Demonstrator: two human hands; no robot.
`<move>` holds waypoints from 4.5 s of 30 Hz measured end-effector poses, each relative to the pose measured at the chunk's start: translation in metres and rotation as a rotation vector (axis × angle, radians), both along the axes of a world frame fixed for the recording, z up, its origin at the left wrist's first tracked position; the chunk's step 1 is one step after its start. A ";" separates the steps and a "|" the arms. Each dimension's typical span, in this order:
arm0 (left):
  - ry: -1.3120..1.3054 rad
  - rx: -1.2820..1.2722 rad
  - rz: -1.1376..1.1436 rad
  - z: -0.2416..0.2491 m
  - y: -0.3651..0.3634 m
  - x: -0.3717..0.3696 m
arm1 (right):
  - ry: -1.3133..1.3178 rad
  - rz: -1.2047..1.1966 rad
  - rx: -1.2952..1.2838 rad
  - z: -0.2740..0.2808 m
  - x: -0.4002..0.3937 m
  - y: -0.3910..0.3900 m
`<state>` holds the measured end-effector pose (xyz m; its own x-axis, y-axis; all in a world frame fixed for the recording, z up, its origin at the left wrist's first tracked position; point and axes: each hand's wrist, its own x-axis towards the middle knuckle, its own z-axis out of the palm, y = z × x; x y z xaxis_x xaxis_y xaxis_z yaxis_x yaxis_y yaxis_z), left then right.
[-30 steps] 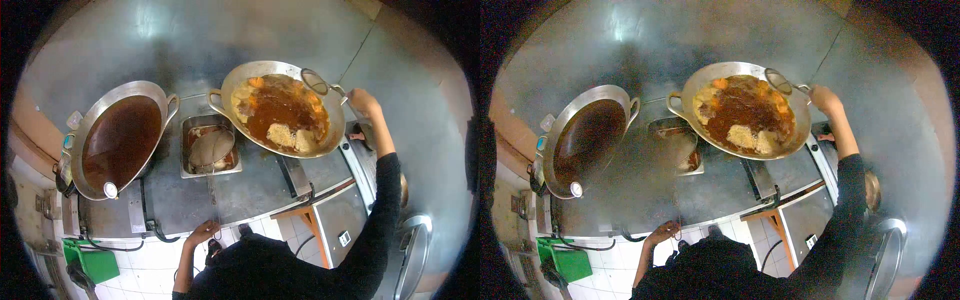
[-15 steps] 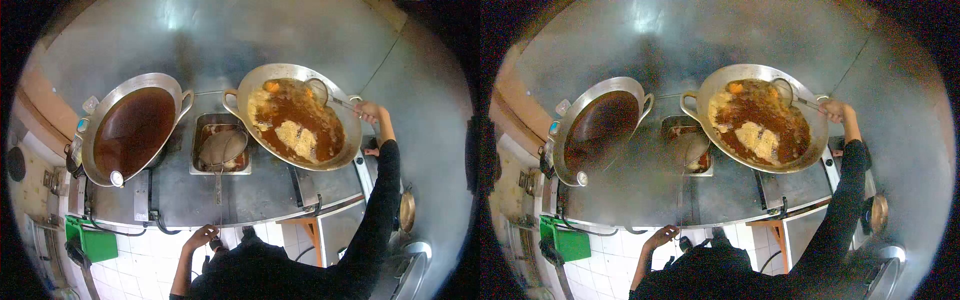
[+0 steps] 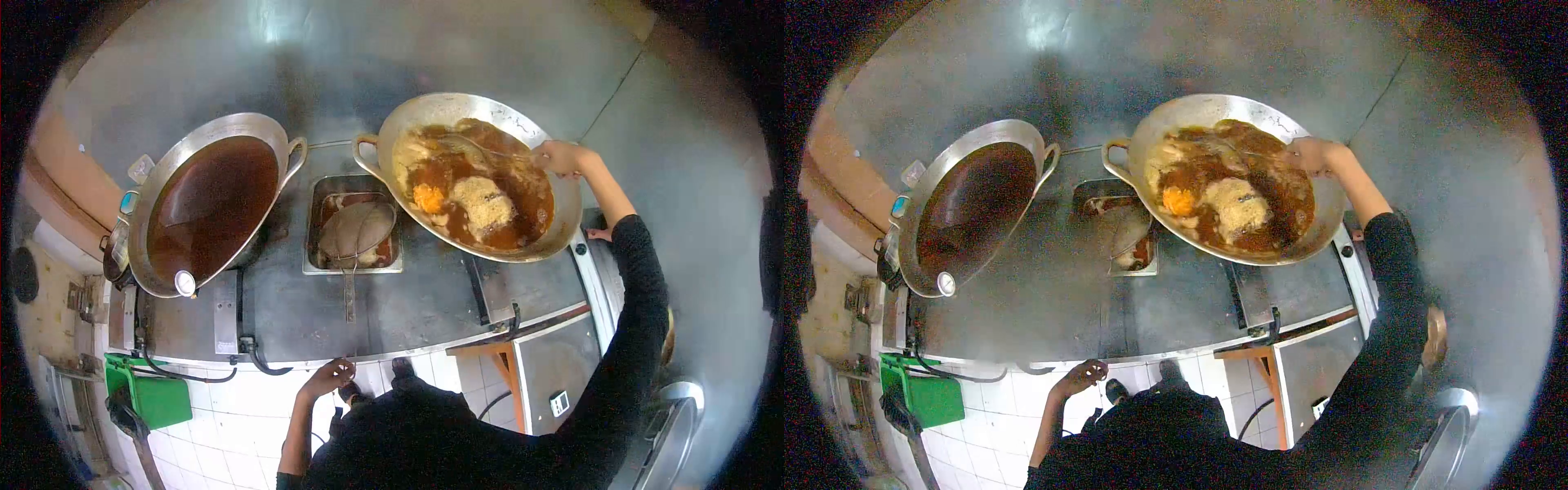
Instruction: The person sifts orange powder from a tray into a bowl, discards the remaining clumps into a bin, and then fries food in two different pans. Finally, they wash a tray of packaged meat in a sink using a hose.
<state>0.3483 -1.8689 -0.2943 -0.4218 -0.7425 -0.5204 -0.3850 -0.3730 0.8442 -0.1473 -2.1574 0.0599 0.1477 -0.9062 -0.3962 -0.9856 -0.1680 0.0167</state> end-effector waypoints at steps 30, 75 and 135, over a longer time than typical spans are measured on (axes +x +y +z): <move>-0.102 0.036 -0.123 0.015 -0.003 0.004 | -0.062 -0.627 0.240 0.003 -0.089 0.084; 0.005 -0.138 -0.030 -0.009 0.006 -0.005 | 0.459 -0.211 -0.528 0.057 -0.023 0.090; 0.193 -0.022 0.135 -0.026 0.012 -0.013 | -0.161 -0.415 -0.263 -0.022 -0.073 0.096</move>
<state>0.3350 -1.8566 -0.3199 -0.4081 -0.8093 -0.4225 -0.1631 -0.3908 0.9059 -0.2205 -2.0612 0.0379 -0.2050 -0.9674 -0.1488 -0.9619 0.2272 -0.1520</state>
